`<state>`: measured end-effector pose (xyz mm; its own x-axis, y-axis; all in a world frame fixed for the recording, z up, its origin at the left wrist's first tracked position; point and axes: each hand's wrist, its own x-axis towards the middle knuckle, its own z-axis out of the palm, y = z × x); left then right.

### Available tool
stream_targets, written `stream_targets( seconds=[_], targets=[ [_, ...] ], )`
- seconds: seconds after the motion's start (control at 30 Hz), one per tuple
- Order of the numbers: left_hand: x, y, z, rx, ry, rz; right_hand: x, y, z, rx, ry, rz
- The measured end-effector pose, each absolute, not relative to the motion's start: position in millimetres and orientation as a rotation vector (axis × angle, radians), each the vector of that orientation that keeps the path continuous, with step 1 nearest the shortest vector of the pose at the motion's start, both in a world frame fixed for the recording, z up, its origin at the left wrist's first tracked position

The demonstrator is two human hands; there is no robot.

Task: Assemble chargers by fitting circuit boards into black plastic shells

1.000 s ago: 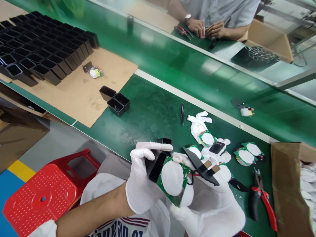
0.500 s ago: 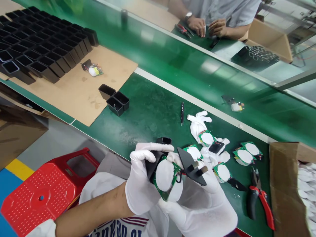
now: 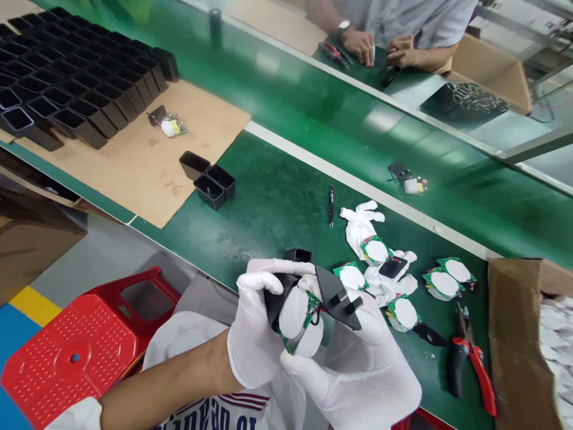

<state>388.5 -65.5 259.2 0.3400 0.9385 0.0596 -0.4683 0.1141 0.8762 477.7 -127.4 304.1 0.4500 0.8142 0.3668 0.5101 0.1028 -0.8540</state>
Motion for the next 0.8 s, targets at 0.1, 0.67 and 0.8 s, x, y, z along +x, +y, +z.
stream_targets(
  seconds=[0.1, 0.67, 0.8],
  targets=[
    [392, -65, 255, 0.900, 0.645, 1.116, 478, -127, 306, -1.540, -1.214, 0.347],
    [387, -61, 257, 1.057, 0.583, 1.106, 480, -136, 300, -1.725, -1.204, 0.305],
    [385, -64, 249, 1.201, 0.636, 1.127, 479, -133, 300, -1.731, -1.218, 0.273]
  ],
)
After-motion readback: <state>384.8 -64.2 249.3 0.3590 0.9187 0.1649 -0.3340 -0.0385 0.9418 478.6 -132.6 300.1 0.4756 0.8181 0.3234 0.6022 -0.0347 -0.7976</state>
